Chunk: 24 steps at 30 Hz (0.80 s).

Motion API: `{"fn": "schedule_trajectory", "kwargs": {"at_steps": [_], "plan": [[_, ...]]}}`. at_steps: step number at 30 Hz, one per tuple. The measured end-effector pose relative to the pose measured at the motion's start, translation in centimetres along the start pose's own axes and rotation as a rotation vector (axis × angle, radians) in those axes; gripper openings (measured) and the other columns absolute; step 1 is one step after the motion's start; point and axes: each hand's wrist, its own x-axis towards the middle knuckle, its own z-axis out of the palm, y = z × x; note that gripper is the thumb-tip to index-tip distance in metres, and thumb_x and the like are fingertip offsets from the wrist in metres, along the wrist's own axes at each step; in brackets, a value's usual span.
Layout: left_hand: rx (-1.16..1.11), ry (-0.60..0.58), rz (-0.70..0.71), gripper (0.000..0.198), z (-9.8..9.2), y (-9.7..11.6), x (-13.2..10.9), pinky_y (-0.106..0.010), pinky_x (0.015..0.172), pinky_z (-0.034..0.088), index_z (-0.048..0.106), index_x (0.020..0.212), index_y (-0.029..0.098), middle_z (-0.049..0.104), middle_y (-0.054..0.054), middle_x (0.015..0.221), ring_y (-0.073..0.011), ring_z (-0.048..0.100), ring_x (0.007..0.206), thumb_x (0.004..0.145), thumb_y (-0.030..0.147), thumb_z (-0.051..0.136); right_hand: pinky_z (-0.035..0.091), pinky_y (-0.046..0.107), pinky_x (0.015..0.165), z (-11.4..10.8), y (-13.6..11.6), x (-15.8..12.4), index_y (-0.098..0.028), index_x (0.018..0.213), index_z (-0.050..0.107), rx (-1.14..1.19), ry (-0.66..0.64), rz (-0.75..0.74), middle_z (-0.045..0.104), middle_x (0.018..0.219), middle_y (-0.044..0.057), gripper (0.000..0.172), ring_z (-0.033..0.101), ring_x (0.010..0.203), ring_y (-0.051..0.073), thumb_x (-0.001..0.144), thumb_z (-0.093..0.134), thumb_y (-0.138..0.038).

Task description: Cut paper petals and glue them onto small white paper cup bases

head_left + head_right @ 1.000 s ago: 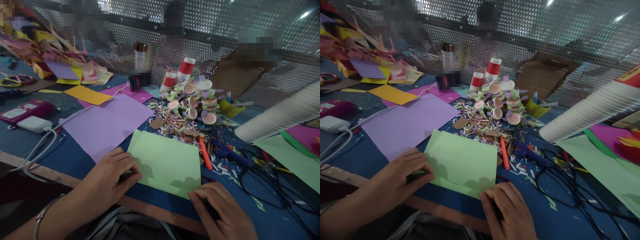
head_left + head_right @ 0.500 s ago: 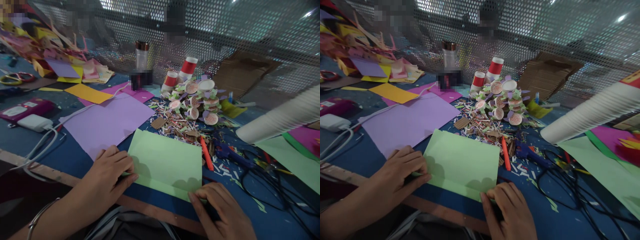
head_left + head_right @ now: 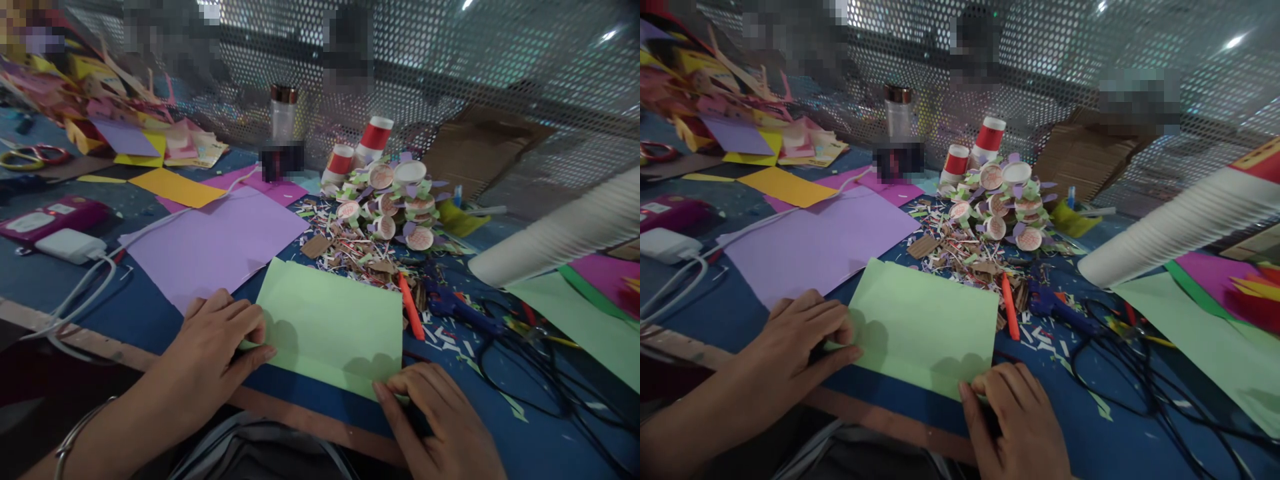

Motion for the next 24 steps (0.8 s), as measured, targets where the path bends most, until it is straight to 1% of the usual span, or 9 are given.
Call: {"fn": "schedule_trajectory", "kwargs": {"at_steps": [3, 6, 10, 14, 16, 20, 21, 24], "plan": [[-0.005, 0.022, -0.023, 0.012, -0.1, -0.3, -0.2, -0.035, 0.074, 0.029, 0.054, 0.086, 0.022, 0.060, 0.002, 0.079, -0.0215, 0.049, 0.081, 0.095, 0.026, 0.061, 0.048, 0.033, 0.069, 0.0, 0.1, -0.1, -0.024, 0.083, 0.053, -0.017, 0.008, -0.011, 0.061, 0.077, 0.001, 0.018, 0.060, 0.073, 0.020, 0.102, 0.053, -0.024], [0.006, 0.056, -0.033, 0.006, -0.2, -0.9, -0.5, -0.034, 0.072, 0.030, 0.055, 0.090, 0.023, 0.058, 0.002, 0.075, -0.0211, 0.049, 0.079, 0.094, 0.026, 0.059, 0.047, 0.032, 0.067, -0.1, 0.1, 0.1, -0.024, 0.083, 0.052, -0.030, 0.024, -0.034, 0.059, 0.074, 0.001, 0.019, 0.059, 0.071, 0.019, 0.102, 0.052, -0.025], [0.022, 0.058, -0.024, 0.004, -0.4, -1.2, -0.7, -0.034, 0.072, 0.033, 0.058, 0.098, 0.024, 0.059, 0.002, 0.078, -0.0204, 0.050, 0.080, 0.097, 0.027, 0.056, 0.048, 0.031, 0.066, 0.1, 0.1, 0.4, -0.024, 0.083, 0.052, -0.045, 0.034, -0.061, 0.060, 0.073, 0.000, 0.020, 0.059, 0.070, 0.019, 0.103, 0.051, -0.025], [0.028, 0.033, 0.035, 0.014, -0.5, -1.0, -1.0, -0.035, 0.077, 0.035, 0.062, 0.107, 0.027, 0.064, -0.001, 0.093, -0.0211, 0.050, 0.088, 0.100, 0.025, 0.051, 0.048, 0.032, 0.066, 0.2, 0.4, 0.0, -0.025, 0.084, 0.052, -0.074, 0.050, -0.063, 0.060, 0.073, 0.001, 0.021, 0.060, 0.069, 0.020, 0.104, 0.049, -0.028], [0.025, 0.052, 0.068, 0.020, -0.4, -1.1, -1.1, -0.035, 0.078, 0.035, 0.064, 0.109, 0.030, 0.063, -0.001, 0.098, -0.0213, 0.049, 0.090, 0.101, 0.022, 0.049, 0.049, 0.032, 0.067, 0.1, 0.5, -0.4, -0.025, 0.086, 0.052, -0.089, 0.054, -0.051, 0.061, 0.075, 0.001, 0.019, 0.061, 0.071, 0.020, 0.104, 0.048, -0.029], [0.071, 0.114, 0.124, 0.041, 0.2, -1.5, -1.2, -0.035, 0.076, 0.033, 0.070, 0.107, 0.034, 0.058, -0.002, 0.094, -0.0207, 0.044, 0.087, 0.095, 0.005, 0.043, 0.050, 0.032, 0.068, -0.1, 0.8, -1.0, -0.025, 0.091, 0.054, -0.089, 0.015, -0.015, 0.062, 0.079, 0.002, 0.015, 0.062, 0.075, 0.021, 0.104, 0.049, -0.031], [0.081, 0.124, 0.161, 0.046, 0.3, -1.6, -1.2, -0.034, 0.076, 0.033, 0.071, 0.108, 0.036, 0.056, -0.003, 0.093, -0.0204, 0.043, 0.085, 0.093, 0.003, 0.043, 0.050, 0.032, 0.067, -0.2, 0.8, -1.0, -0.024, 0.093, 0.054, -0.086, 0.002, -0.005, 0.063, 0.080, 0.003, 0.014, 0.062, 0.075, 0.021, 0.104, 0.049, -0.031], [0.091, 0.080, 0.282, 0.053, 0.4, -1.9, -1.1, -0.033, 0.074, 0.034, 0.069, 0.120, 0.045, 0.050, -0.003, 0.092, -0.0200, 0.042, 0.083, 0.092, 0.005, 0.046, 0.051, 0.031, 0.068, -0.4, 1.0, -1.2, -0.023, 0.100, 0.057, -0.089, 0.001, 0.013, 0.064, 0.084, 0.004, 0.012, 0.062, 0.077, 0.021, 0.104, 0.049, -0.032]]}}
